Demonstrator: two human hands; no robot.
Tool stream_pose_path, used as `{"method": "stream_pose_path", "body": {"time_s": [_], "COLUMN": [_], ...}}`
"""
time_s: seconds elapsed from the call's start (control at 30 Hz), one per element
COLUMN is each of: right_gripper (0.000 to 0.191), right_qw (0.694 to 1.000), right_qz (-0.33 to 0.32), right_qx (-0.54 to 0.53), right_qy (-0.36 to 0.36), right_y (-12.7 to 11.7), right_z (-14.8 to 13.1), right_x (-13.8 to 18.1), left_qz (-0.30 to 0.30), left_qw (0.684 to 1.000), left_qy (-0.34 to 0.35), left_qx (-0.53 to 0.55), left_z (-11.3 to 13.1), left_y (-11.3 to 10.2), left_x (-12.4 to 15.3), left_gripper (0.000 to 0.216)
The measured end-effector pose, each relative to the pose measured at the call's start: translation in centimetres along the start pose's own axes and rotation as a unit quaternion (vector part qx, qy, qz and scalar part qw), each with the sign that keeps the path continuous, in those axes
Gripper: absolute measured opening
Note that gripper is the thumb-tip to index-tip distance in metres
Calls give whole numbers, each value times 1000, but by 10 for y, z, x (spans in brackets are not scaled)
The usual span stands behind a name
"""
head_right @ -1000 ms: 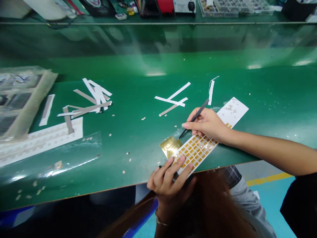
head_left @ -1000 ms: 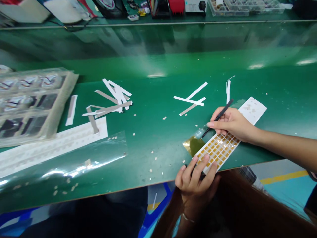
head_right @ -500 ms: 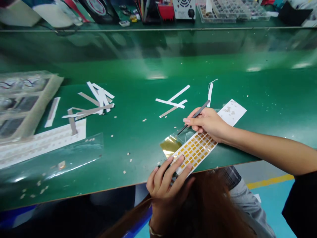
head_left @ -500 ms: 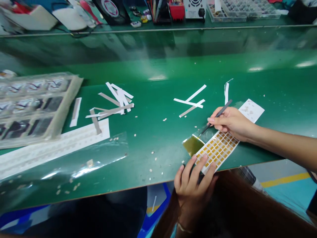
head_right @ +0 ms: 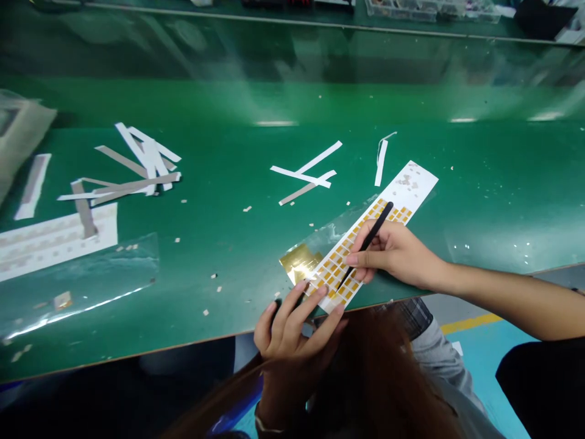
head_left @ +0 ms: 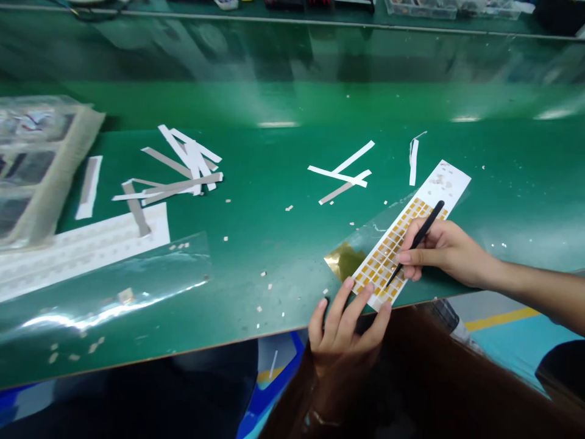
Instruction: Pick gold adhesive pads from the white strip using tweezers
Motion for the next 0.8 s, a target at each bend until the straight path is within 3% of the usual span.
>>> {"method": "stream_pose_path", "body": {"time_s": [0.07, 0.17, 0.3, 0.8], "right_gripper": [22, 22, 24, 25], "right_qw": [1000, 999, 999, 999], "right_qz": [-18, -35, -38, -48], "right_qx": [-1, -3, -3, 18], "right_qy": [1, 1, -8, 8], "right_y": [2, 5, 4, 5], "right_z": [1, 2, 3, 0], "right_x": [-3, -5, -6, -9], "left_qz": [6, -32, 16, 0], "left_qw": [1000, 999, 1000, 999], "left_qy": [-2, -18, -12, -40], "left_qx": [2, 3, -7, -10], "left_z": [0, -3, -2, -3], "left_y": [0, 6, 2, 5], "left_x": [1, 2, 3, 2], "left_gripper": [24, 25, 23, 29]}}
Point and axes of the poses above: each hand's wrist, its own x-axis away from the middle knuckle, its own y-axis out of the palm, z = x × y, the point moved 7 cm from there along -x, towards the middle knuckle, and after that the axes turned 9 degrees about x, right-handed, at the moved point
